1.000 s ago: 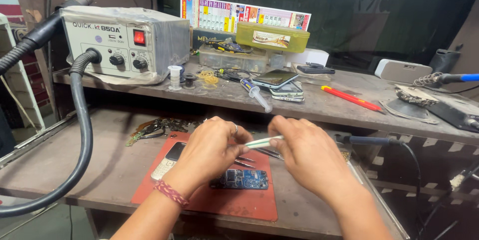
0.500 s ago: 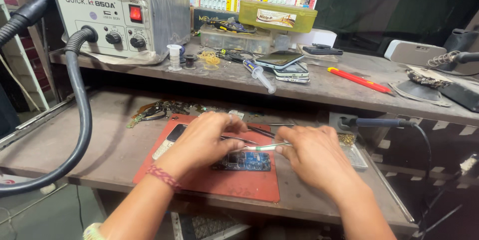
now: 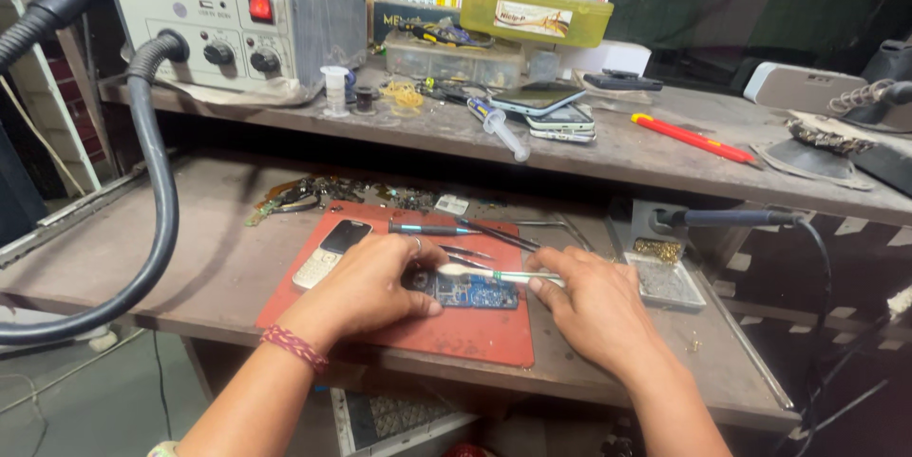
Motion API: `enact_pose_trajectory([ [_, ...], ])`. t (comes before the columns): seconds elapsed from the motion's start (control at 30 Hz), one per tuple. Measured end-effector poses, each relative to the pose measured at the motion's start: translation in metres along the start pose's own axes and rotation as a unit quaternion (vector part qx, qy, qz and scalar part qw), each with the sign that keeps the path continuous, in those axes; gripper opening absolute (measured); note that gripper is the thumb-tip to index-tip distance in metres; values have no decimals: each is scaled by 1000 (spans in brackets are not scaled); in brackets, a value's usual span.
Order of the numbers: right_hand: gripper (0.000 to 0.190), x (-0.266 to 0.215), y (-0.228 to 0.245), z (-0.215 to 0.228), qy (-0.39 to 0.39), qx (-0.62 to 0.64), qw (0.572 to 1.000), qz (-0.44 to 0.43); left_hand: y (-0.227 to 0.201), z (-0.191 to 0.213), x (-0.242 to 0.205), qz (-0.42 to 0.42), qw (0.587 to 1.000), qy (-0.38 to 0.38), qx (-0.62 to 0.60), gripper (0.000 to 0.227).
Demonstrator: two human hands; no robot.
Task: The person cleans a mobile phone circuit board using a toothbrush and a liquid applied from a syringe. They also use a screwdriver to manipulate components on the board and tweezers to handle small parts. The person works on a cluttered workbench with various tools and electronic parts visible.
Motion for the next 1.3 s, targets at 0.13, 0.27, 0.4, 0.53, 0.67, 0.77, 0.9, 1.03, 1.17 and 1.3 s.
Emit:
enact_pose_trajectory([
  [0.13,22,-4,-1,-7,-52,4,999,10,7,-3,-1,8,1000,-14,-21,52],
  [0.27,23,0,-4,-15,-89,-1,995,36,10,-5,-2,-22,997,-34,-62,63],
  [0.4,19,7,-6,-21,-99,-12,994,48,17,-8,-3,41,995,-22,-89,78],
  [0.53,18,10,-7,-21,-120,-7,991,51,19,-7,-3,12,993,-41,-108,86],
  [0.67,21,8,-11,-19,-111,4,994,25,21,-9,0,23,993,-36,-111,89],
  [0.77,22,9,-13,-23,-89,4,996,10,24,-9,1,13,990,-32,-135,85],
  [0.9,23,7,-13,-21,-109,7,994,3,25,-12,-2,4,990,-36,-135,81],
  [1.03,25,5,-16,-25,-91,19,996,-12,21,-11,-3,-1,994,-47,-96,82],
  [1.17,24,5,-14,-24,-112,7,994,0,20,-11,-6,40,991,-26,-126,84],
  [1.3,24,4,-14,-24,-87,15,996,-15,19,-10,-6,10,993,-43,-107,84],
])
Point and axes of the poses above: each hand's wrist, its own x-axis towards the middle knuckle, its own z-axis out of the back of the hand, y = z × x, the point moved 4 cm from there along x, towards the middle knuckle, and after that the axes turned 11 degrees about z, right-handed, at the moved point
